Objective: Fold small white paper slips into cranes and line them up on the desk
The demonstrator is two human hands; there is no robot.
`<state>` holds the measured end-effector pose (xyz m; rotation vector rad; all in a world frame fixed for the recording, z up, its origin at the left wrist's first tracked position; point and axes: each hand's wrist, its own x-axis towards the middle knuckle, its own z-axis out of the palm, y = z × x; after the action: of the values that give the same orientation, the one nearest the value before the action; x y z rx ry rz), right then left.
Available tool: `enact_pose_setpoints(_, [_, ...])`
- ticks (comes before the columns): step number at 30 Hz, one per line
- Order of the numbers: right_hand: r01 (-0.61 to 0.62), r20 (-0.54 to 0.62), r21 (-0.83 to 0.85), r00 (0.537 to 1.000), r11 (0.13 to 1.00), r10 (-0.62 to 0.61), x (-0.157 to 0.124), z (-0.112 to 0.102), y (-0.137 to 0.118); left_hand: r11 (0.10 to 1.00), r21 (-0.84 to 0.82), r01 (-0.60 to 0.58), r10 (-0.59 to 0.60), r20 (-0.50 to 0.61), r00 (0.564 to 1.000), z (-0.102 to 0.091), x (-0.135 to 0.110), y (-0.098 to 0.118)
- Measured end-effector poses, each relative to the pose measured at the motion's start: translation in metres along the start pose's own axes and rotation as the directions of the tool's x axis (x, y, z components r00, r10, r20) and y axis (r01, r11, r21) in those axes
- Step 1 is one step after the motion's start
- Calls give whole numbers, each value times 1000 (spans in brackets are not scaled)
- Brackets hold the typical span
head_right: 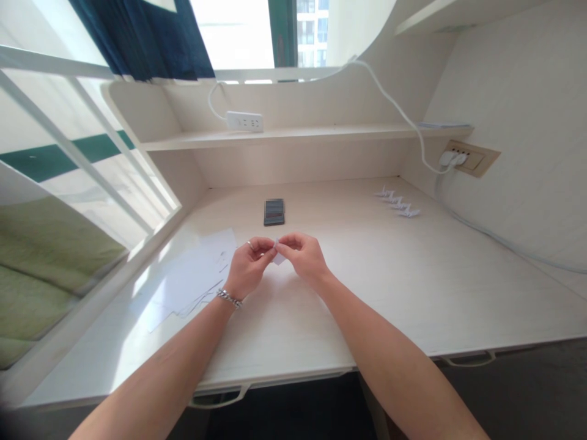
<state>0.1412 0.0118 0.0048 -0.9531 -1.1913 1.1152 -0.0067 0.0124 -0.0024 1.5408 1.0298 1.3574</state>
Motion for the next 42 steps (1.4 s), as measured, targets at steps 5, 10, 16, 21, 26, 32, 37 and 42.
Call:
enact_pose_setpoints(5, [-52,-26,139,998,989,56,-3,4,-5,999,22,-29,29,5,1000,-1,2,-6])
enact_pose_setpoints(10, [-92,-15,228,995,969,98,-4,4,-7,999,15,-33,33,15,999,-2,2,-5])
enact_pose_setpoints(16, [-126,-18,227,991,966,133,-6,5,-11,999,-24,-31,32,27,999,-3,2,-4])
enact_pose_setpoints(21, [-123,-33,215,991,969,133,-5,4,-11,999,-29,-28,29,47,998,-2,1,-3])
enact_pose_setpoints(26, [-120,-64,202,989,972,135,-3,2,-6,1000,-23,-1,3,73,997,-1,0,-2])
enact_pose_setpoints(32, [-88,-55,204,993,975,102,-2,1,-4,1000,6,0,-1,58,998,-1,1,-6])
enact_pose_setpoints(37, [-18,-89,219,995,976,38,-1,2,-2,1000,10,-6,5,54,999,0,2,-6])
enact_pose_setpoints(42, [1,-88,202,996,979,17,1,2,0,999,36,2,-4,63,998,-1,2,-4])
